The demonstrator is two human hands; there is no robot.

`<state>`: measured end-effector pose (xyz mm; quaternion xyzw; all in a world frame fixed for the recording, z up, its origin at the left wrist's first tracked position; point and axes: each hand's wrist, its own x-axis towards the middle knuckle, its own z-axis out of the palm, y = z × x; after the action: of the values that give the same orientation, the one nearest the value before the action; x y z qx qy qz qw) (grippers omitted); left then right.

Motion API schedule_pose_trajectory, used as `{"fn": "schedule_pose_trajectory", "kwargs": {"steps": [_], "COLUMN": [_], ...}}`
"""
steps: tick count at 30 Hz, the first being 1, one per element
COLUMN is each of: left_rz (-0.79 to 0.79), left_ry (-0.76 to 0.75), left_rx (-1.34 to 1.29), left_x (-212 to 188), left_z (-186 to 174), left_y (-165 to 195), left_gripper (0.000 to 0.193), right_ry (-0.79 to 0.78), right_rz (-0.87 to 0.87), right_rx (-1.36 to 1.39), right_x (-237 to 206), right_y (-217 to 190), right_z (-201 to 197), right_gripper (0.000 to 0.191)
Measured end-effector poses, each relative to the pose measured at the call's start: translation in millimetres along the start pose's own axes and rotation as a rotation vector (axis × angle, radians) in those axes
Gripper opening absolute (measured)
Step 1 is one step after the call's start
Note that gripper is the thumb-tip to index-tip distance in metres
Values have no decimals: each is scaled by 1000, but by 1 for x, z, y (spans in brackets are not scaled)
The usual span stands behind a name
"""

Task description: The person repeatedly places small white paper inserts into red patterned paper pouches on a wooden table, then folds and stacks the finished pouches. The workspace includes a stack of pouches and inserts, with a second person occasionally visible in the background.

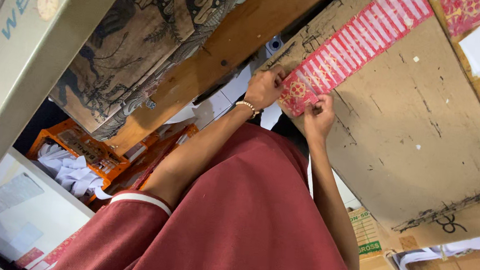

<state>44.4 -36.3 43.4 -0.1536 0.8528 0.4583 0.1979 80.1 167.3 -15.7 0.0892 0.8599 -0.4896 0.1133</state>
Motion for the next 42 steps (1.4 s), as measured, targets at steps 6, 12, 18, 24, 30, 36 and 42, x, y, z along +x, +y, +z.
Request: {"fn": "schedule_pose_trajectory", "kwargs": {"steps": [6,12,18,24,30,36,42], "left_rz": [9,-10,39,-32,-224,-438,-430], "left_ry": [24,81,107,257,263,339,393], "left_rx": [4,145,360,306,402,310,250], "left_x": [-1,0,-8,-55,-104,-136,-156], "left_z": [9,26,43,47,65,99,121], "left_y": [0,-11,-38,-56,-77,-72,-57], "left_gripper": [20,22,30,35,33,33,31], "right_ry": [50,54,25,383,456,328,290], "right_rz": [21,23,92,-89,-215,-217,-310], "right_rx": [22,-40,-130,-240,-398,-677,-766], "right_x": [-5,-12,-19,52,188,257,271], "right_y": [-3,1,51,97,78,67,85], "right_z": [1,-3,-63,-204,-279,-279,-281], "right_gripper": [34,38,30,18,19,34,26]}}
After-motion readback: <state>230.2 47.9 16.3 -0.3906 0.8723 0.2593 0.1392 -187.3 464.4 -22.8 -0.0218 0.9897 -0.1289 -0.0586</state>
